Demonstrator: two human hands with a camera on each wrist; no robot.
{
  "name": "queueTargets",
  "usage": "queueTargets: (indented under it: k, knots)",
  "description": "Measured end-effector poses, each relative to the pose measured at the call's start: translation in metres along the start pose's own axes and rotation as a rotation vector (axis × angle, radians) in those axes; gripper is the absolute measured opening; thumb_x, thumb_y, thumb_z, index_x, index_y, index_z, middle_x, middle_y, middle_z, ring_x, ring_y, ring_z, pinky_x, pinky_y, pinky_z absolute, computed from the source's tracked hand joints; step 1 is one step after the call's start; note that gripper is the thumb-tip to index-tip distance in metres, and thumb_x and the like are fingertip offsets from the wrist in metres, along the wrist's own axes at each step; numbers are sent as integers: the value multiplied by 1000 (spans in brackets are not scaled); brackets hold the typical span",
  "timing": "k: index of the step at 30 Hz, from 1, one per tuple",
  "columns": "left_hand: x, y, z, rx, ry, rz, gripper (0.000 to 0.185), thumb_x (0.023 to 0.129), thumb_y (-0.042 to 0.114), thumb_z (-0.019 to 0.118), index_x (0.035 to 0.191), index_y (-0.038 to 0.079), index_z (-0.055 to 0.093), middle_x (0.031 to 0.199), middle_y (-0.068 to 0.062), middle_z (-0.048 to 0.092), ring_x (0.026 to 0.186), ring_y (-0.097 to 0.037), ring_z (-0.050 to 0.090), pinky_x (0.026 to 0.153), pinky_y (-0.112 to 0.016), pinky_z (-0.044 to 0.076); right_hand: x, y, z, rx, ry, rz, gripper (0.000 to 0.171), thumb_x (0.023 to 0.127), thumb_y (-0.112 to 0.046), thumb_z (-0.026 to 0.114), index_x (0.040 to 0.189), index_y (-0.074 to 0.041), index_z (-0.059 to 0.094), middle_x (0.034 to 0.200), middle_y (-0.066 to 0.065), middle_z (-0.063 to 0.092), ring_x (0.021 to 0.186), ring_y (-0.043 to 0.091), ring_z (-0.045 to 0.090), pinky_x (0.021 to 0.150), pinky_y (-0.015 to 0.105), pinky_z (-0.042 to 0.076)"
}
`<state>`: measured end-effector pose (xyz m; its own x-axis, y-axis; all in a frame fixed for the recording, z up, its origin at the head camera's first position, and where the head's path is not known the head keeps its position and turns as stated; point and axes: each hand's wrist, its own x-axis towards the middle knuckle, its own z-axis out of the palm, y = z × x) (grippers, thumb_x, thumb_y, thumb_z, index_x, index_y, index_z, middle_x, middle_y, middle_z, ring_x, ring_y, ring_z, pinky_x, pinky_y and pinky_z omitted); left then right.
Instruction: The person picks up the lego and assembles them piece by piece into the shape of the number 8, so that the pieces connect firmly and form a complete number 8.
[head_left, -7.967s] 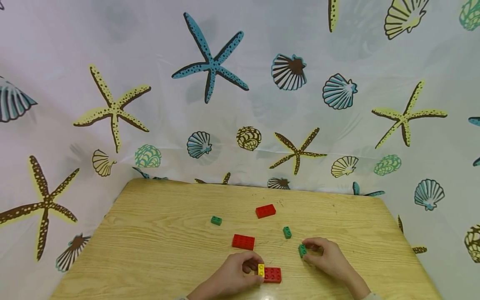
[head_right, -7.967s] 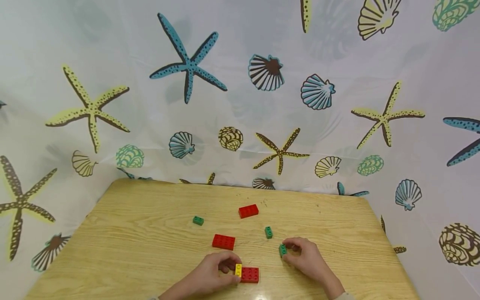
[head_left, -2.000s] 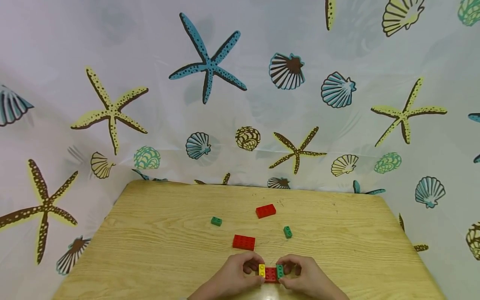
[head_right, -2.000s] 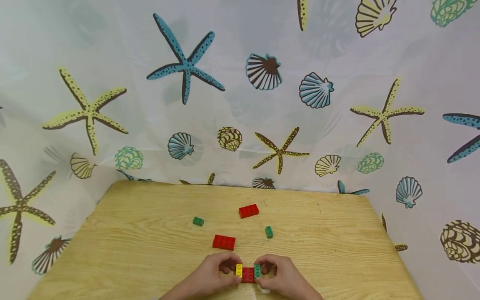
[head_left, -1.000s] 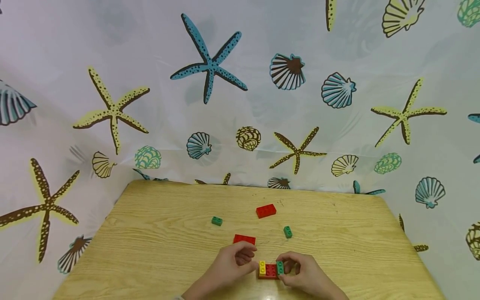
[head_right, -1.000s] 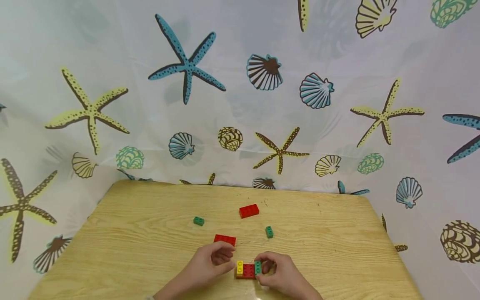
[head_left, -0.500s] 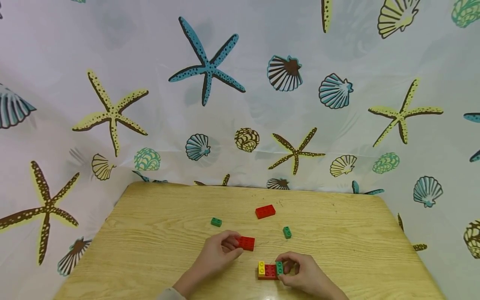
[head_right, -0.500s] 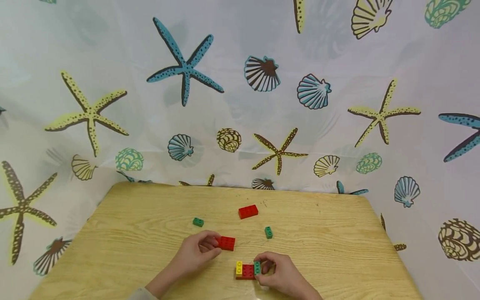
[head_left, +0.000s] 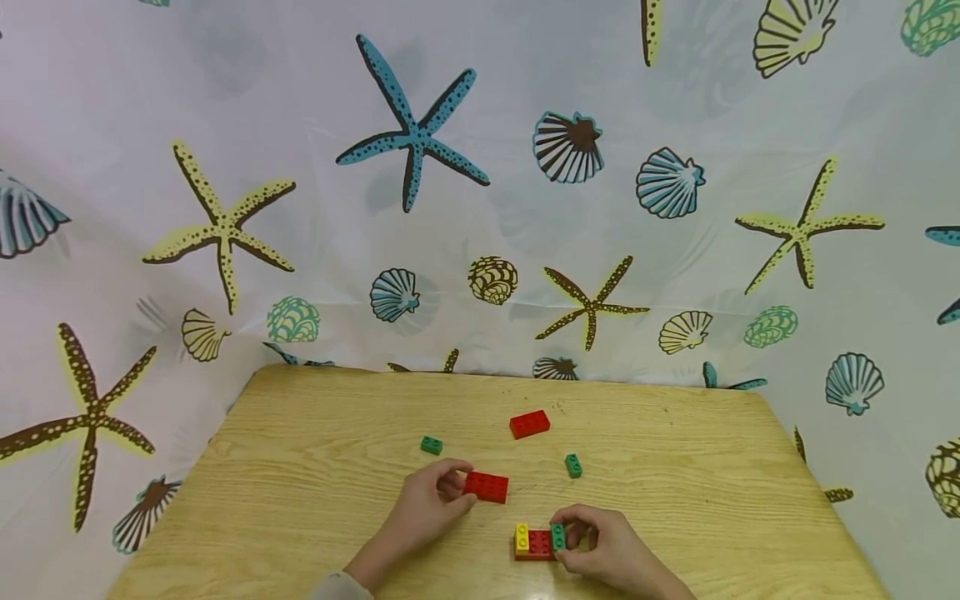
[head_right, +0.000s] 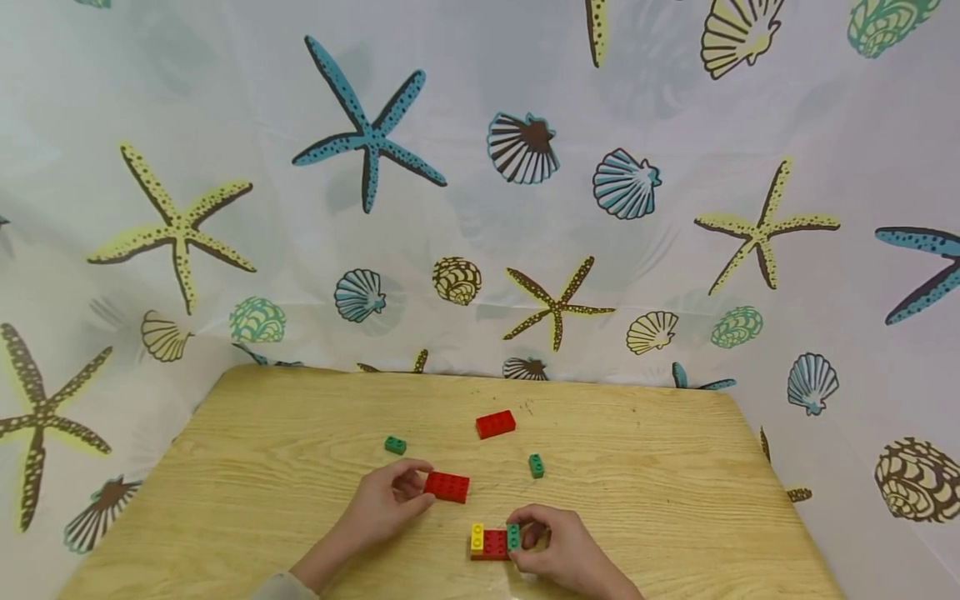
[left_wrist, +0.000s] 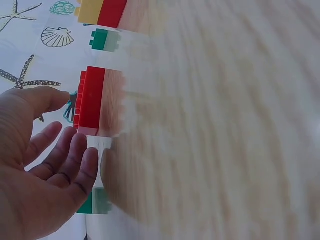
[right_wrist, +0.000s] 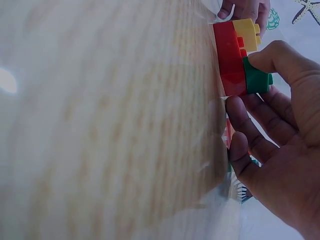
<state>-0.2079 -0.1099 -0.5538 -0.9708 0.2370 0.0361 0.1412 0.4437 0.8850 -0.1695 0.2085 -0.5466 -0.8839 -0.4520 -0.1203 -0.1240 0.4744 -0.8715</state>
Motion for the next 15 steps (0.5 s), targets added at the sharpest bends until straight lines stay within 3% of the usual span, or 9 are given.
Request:
queueTargets:
  k: [15]
  knots:
    - [3,2,-1,107,-6,31,47,91,15,82,135,6,67,102,-7,67,78,-12,55,69,-23,48,-1,3,1,-36,20,-27,33,92,-22,80,122,-12,73,98,1,71,84,5,61,67,20,48]
